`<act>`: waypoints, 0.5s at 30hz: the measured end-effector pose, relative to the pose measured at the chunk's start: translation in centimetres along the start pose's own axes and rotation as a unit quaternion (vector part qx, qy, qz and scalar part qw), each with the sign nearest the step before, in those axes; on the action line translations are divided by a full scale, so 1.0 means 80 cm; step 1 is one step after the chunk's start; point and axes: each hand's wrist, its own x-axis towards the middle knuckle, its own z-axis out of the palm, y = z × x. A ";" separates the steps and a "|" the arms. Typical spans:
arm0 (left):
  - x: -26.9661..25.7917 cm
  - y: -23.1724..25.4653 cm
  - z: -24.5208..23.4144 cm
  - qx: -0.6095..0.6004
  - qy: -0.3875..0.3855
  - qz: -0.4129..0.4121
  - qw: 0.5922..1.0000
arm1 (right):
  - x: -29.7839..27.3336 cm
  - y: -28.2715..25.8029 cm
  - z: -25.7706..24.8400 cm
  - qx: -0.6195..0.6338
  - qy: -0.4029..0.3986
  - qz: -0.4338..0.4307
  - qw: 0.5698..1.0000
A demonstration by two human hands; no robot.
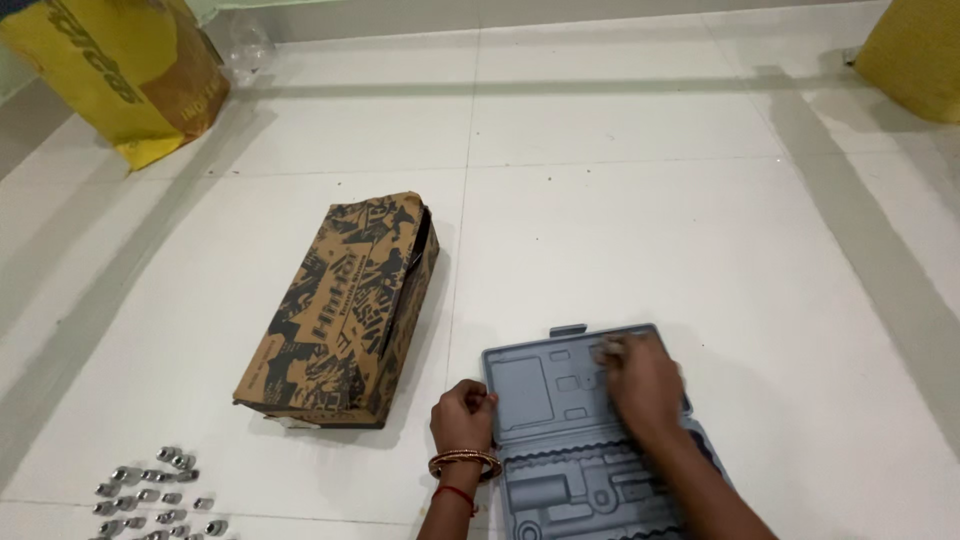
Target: The person wipes the inside of a gray plastic toolbox with a cloth, then opens a cardboard box and removes a screwdriver, pliers, and a socket wrench, placing them on the floor. The person then wipes the inside of the cardboard box and cleans several metal sockets with the cloth.
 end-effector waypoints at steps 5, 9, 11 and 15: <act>0.000 -0.003 0.010 -0.059 -0.012 0.009 0.998 | -0.015 -0.056 0.056 0.028 -0.021 -0.073 0.997; -0.001 -0.002 0.009 -0.064 -0.015 0.010 0.998 | -0.022 -0.086 0.068 0.083 -0.070 -0.139 0.984; -0.001 -0.002 0.009 -0.061 -0.016 -0.001 0.998 | -0.022 -0.091 0.064 0.083 -0.116 -0.171 0.975; 0.000 -0.006 0.015 -0.109 -0.011 -0.032 0.994 | -0.021 -0.087 0.044 0.086 -0.203 -0.195 0.956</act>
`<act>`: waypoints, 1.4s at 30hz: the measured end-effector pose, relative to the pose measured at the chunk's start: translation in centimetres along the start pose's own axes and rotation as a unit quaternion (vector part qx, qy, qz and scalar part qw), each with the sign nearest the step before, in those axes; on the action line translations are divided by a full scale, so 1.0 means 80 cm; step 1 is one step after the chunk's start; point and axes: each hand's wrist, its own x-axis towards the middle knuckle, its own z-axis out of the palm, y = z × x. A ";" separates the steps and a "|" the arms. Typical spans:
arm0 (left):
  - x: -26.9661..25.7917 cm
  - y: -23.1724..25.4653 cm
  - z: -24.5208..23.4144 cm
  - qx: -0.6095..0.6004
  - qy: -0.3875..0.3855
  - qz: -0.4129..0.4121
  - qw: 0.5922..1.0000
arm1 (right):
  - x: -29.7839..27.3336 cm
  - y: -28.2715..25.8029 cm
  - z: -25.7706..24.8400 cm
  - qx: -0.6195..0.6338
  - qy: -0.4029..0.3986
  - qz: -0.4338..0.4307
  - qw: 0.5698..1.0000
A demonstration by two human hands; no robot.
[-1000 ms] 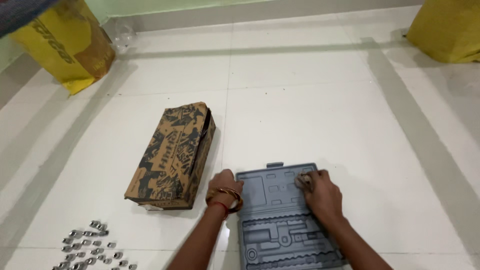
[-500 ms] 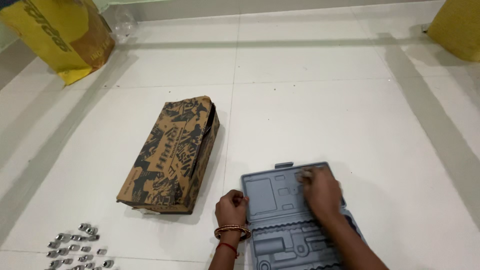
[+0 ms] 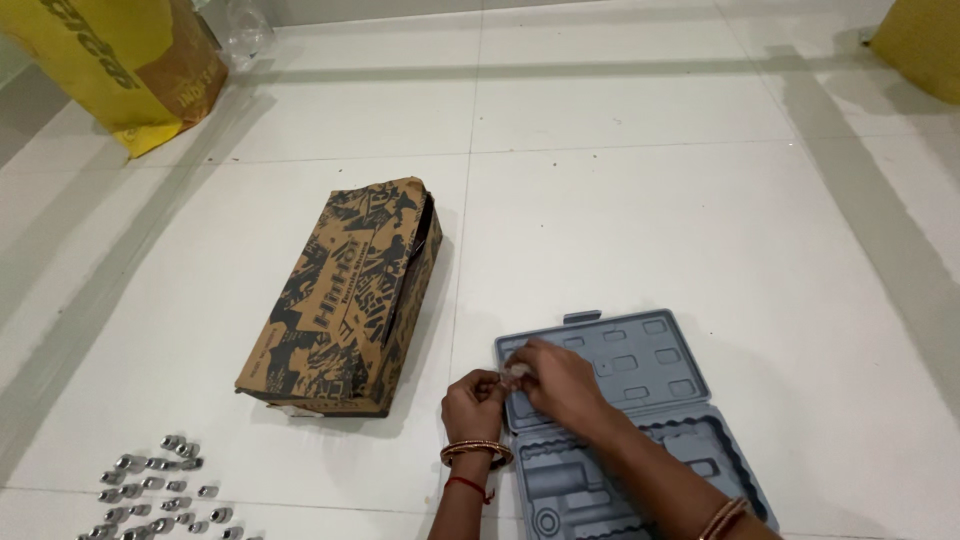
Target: The person wipes the inside of a gray plastic toolbox with a cloth, then opens a cardboard box and removes a screwdriver, pliers, and a socket wrench, placing them on the floor. The person then wipes the inside of the cardboard box and cleans several metal sockets with the cloth.
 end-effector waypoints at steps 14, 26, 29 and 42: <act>0.003 0.004 0.012 0.049 0.041 0.038 0.997 | -0.051 0.018 -0.044 -0.078 -0.112 -0.156 0.978; 0.000 0.030 -0.007 -0.046 -0.032 -0.047 0.997 | -0.061 0.002 -0.030 -0.062 -0.081 -0.150 0.983; 0.004 0.026 -0.010 -0.035 -0.036 -0.040 0.998 | -0.056 -0.001 -0.024 -0.059 -0.109 -0.116 0.985; 0.000 0.032 -0.003 0.060 -0.018 -0.017 0.998 | -0.101 0.117 -0.090 0.111 -0.030 0.224 0.968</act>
